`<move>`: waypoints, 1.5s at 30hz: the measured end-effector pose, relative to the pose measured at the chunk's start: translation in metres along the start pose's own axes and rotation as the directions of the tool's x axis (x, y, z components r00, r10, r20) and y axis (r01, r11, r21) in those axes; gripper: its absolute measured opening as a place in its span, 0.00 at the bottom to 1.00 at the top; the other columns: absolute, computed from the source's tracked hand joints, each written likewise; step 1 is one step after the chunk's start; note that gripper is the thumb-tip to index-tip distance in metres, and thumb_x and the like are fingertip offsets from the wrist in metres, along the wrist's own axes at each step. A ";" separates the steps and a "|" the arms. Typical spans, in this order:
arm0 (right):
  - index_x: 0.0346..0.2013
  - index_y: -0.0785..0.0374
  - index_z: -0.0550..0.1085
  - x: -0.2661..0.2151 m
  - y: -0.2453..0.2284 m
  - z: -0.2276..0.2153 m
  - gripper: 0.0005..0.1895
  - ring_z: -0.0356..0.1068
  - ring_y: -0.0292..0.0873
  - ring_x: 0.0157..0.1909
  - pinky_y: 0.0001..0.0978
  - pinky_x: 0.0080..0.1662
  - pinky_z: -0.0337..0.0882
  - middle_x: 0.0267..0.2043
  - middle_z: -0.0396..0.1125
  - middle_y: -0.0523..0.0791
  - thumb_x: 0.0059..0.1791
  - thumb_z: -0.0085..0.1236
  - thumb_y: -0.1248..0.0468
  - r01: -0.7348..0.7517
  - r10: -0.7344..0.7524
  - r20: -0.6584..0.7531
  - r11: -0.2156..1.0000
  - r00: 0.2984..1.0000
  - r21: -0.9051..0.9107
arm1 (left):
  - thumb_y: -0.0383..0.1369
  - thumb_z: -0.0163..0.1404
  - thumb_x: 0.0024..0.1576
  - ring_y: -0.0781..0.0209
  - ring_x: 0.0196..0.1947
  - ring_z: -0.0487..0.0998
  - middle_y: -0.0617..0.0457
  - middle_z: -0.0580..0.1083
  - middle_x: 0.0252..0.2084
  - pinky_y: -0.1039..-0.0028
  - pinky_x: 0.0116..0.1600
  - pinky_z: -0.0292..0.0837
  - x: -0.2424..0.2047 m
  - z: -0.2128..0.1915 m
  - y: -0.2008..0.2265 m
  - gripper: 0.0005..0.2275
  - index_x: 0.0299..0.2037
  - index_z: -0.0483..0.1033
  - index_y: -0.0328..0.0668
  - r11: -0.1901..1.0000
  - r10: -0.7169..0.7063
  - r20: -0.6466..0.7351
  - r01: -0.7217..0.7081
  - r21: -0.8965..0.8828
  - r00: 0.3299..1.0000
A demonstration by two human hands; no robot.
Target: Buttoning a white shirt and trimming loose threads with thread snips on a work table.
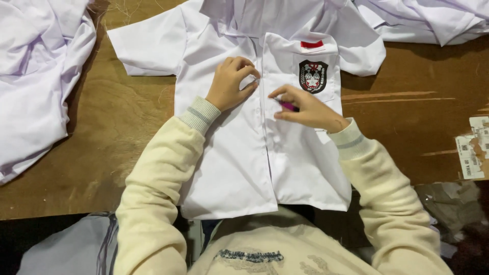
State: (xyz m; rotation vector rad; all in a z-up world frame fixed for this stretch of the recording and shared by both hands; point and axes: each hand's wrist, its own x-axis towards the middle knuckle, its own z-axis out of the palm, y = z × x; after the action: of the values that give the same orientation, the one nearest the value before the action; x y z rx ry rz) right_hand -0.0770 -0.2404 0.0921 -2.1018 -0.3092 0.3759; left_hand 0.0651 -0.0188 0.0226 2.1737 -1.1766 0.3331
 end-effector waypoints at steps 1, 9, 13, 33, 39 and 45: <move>0.58 0.61 0.68 0.005 0.006 -0.008 0.22 0.63 0.40 0.24 0.31 0.31 0.66 0.26 0.67 0.44 0.51 0.61 0.63 -0.002 0.008 -0.081 0.997 0.997 0.076 | 0.37 0.62 0.54 0.56 0.48 0.72 0.61 0.71 0.49 0.65 0.48 0.66 -0.001 0.003 -0.001 0.09 0.40 0.76 0.58 1.000 0.007 -0.040 -0.008 -0.015 0.999; 0.65 0.66 0.62 0.073 0.032 -0.008 0.22 0.65 0.34 0.23 0.24 0.28 0.69 0.38 0.63 0.46 0.57 0.54 0.69 0.208 -0.046 -0.401 0.905 0.915 0.370 | 0.33 0.61 0.52 0.56 0.42 0.74 0.60 0.71 0.41 0.66 0.42 0.68 -0.002 0.029 -0.019 0.07 0.33 0.74 0.56 0.992 0.127 -0.147 -0.125 0.019 0.981; 0.61 0.66 0.66 0.092 0.061 0.006 0.20 0.68 0.37 0.22 0.26 0.26 0.70 0.40 0.68 0.48 0.56 0.58 0.68 0.251 -0.082 -0.530 0.934 0.844 0.254 | 0.35 0.58 0.56 0.59 0.41 0.74 0.61 0.72 0.39 0.68 0.42 0.68 0.000 0.022 -0.016 0.06 0.36 0.73 0.57 0.995 0.100 -0.114 -0.096 0.040 0.988; 0.60 0.52 0.70 0.082 0.040 0.013 0.19 0.73 0.47 0.43 0.38 0.47 0.71 0.42 0.77 0.43 0.55 0.58 0.54 0.111 -0.171 -0.541 0.984 0.823 -0.142 | 0.34 0.51 0.64 0.50 0.41 0.75 0.52 0.74 0.34 0.62 0.51 0.69 0.003 0.011 -0.016 0.03 0.43 0.72 0.50 0.966 -0.127 -0.022 0.118 -0.229 0.992; 0.54 0.54 0.77 0.074 0.035 -0.010 0.15 0.74 0.50 0.45 0.39 0.46 0.72 0.43 0.73 0.46 0.56 0.61 0.52 0.033 -0.185 -0.512 0.956 0.839 -0.292 | 0.35 0.50 0.64 0.50 0.40 0.75 0.52 0.74 0.33 0.62 0.50 0.70 0.004 0.010 -0.013 0.03 0.43 0.72 0.49 0.963 -0.139 -0.027 0.129 -0.237 0.990; 0.56 0.56 0.79 0.060 0.039 -0.014 0.19 0.72 0.58 0.46 0.46 0.47 0.73 0.43 0.70 0.50 0.50 0.65 0.60 0.011 -0.167 -0.379 0.924 0.910 -0.381 | 0.35 0.49 0.65 0.51 0.41 0.75 0.52 0.74 0.34 0.62 0.52 0.69 0.004 0.012 -0.013 0.03 0.43 0.71 0.49 0.956 -0.167 -0.016 0.158 -0.246 0.986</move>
State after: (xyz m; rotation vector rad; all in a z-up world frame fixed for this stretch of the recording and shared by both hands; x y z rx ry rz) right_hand -0.0133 -0.2501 0.0571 -2.4613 -0.2418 -0.1992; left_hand 0.0774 -0.0239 0.0097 2.0224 -0.9556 0.1477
